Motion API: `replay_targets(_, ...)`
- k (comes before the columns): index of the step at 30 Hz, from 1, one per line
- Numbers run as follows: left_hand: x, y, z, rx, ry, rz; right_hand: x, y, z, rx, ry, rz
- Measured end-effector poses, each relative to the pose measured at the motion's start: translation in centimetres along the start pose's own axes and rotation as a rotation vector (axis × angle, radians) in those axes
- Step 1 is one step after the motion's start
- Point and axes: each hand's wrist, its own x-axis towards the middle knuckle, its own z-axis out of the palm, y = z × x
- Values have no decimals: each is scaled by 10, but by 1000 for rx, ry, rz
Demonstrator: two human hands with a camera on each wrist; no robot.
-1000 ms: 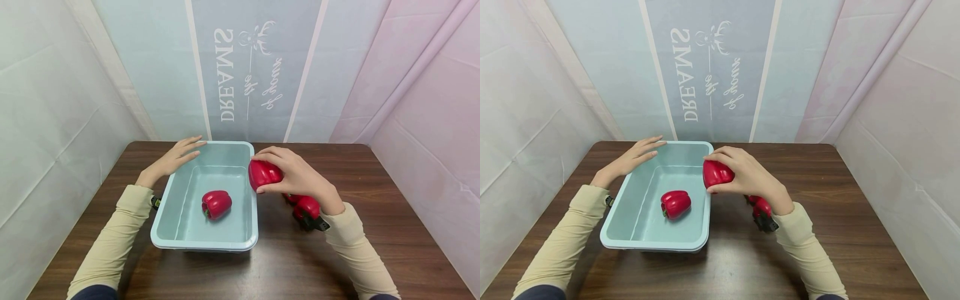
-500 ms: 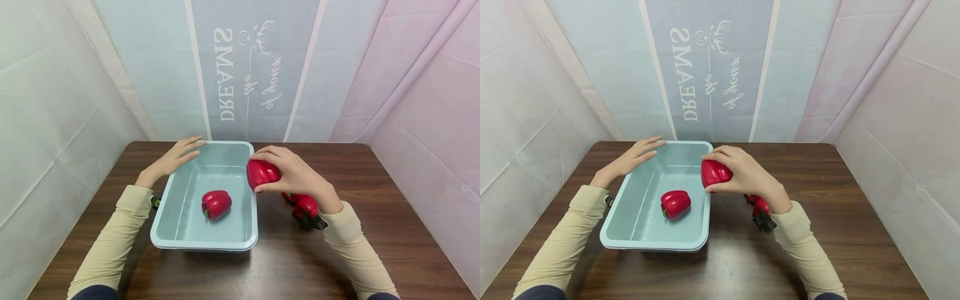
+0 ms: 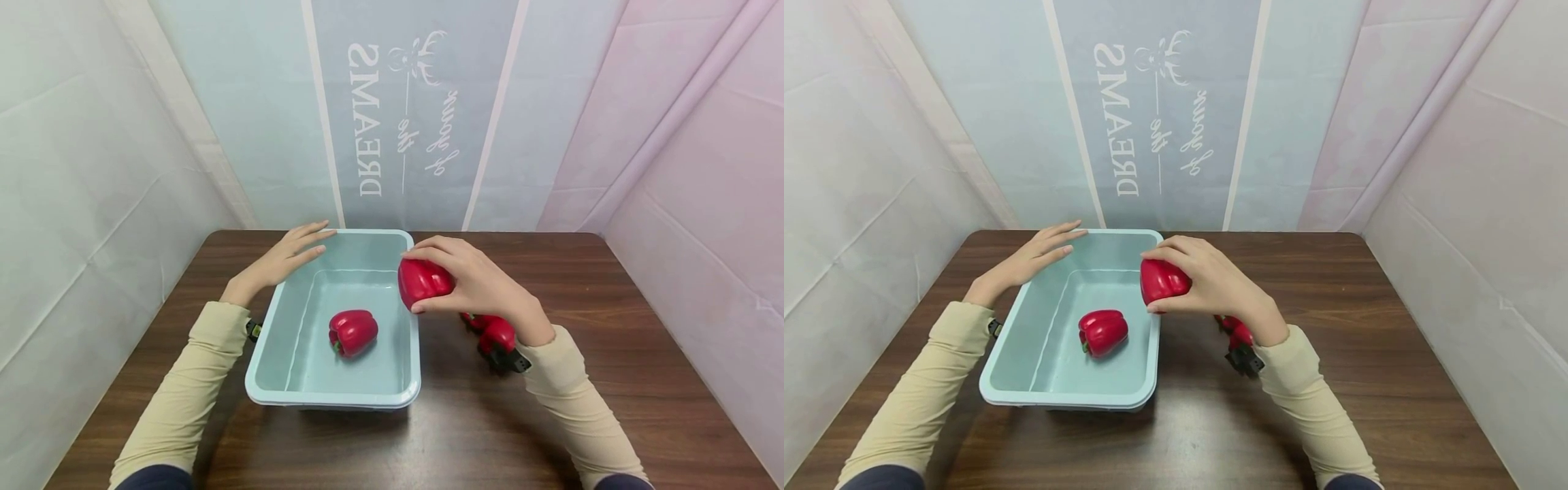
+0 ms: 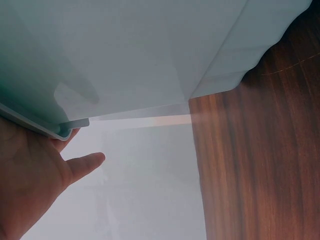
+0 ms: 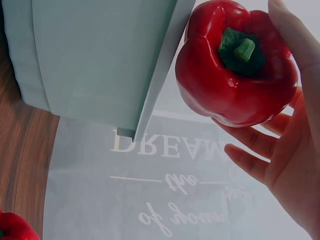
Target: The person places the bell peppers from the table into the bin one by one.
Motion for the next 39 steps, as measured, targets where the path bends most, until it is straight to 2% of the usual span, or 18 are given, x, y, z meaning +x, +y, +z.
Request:
replay_targets(9, 1, 1, -2, -7, -7, -10, 7, 1, 1, -5, 31, -59)
replay_targets(25, 3, 0, -4, -18, -15, -16, 13, -1, 0, -14, 1, -40)
replay_targets(39, 10, -4, -9, -31, -29, -17, 24, 1, -2, 27, -23, -39)
